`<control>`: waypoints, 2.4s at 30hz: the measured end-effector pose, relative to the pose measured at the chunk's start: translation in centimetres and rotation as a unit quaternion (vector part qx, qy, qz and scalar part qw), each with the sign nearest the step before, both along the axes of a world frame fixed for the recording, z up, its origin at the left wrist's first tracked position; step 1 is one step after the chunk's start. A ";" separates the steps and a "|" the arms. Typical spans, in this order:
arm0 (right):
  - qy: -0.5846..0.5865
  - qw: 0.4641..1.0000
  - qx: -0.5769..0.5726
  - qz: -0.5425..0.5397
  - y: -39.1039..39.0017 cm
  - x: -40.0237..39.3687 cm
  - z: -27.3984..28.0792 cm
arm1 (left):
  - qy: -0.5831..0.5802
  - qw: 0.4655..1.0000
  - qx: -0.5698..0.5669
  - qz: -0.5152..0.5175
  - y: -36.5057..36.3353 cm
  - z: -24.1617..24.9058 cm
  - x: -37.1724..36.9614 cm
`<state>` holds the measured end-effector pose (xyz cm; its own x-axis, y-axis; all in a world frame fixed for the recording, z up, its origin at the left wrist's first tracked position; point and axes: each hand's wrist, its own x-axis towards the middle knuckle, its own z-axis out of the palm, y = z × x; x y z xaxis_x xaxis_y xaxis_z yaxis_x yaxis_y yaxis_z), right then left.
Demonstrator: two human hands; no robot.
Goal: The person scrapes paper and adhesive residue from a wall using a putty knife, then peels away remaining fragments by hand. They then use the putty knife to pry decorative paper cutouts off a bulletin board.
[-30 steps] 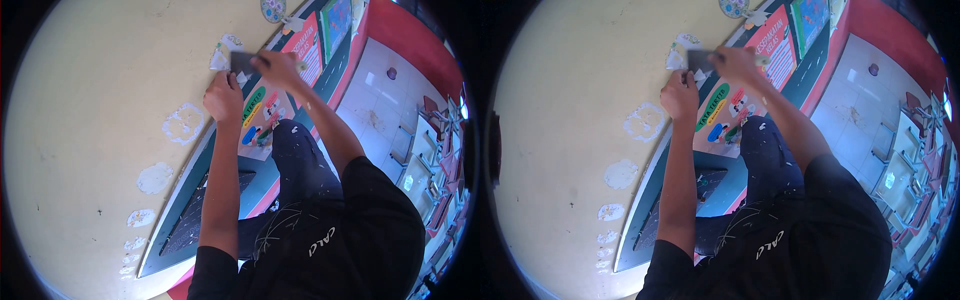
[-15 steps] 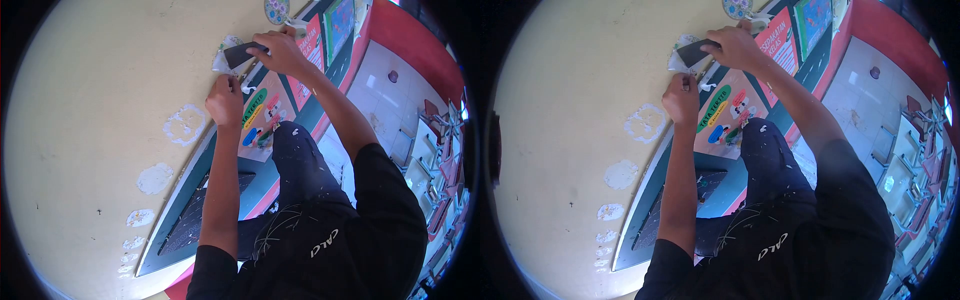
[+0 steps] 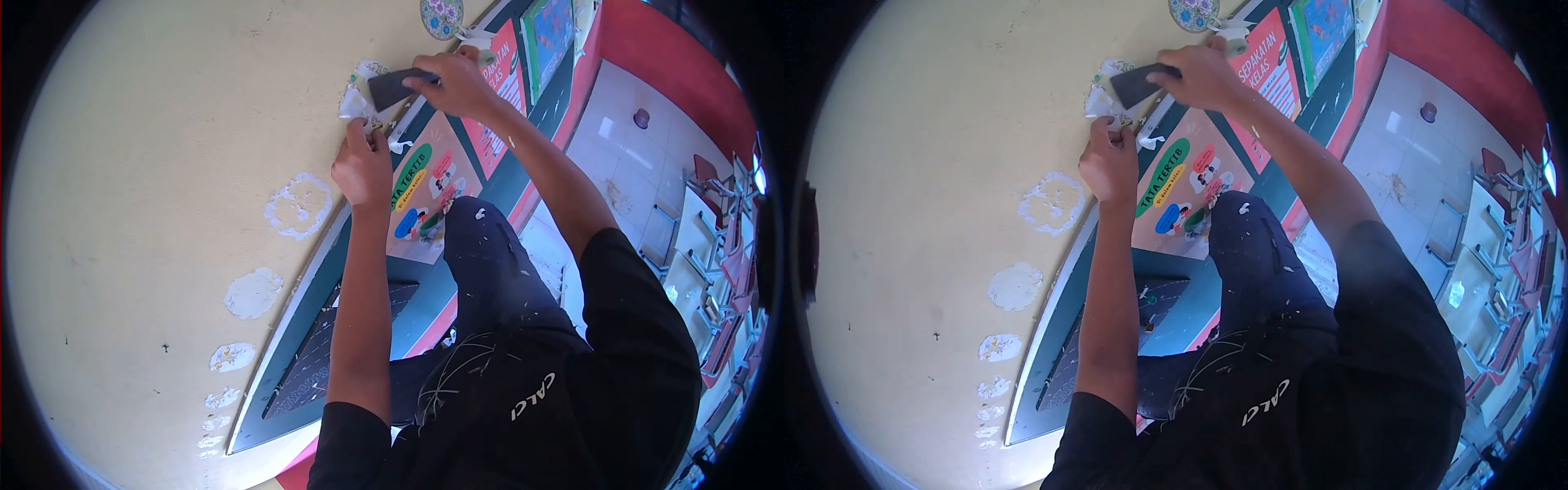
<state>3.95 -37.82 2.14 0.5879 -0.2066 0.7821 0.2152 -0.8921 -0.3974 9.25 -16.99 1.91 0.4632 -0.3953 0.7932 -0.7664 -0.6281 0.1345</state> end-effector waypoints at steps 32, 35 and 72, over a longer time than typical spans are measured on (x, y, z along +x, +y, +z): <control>-0.019 0.997 0.075 0.019 1.0 1.1 -1.3 | 0.010 1.000 -0.003 -0.019 0.5 -0.1 -0.1; -0.044 0.998 0.032 0.016 2.2 1.3 -1.5 | 0.016 0.999 -0.020 -0.026 0.5 -0.3 0.1; 0.030 0.992 0.102 -0.061 2.2 -0.2 -1.9 | -0.020 0.999 -0.002 -0.029 0.7 -0.3 0.4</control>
<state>3.75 -35.62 0.27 0.5921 -0.4294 0.6820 0.0808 -0.8103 -0.5804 9.61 -16.32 1.59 0.4080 -0.4168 0.8123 -0.8063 -0.5818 0.1064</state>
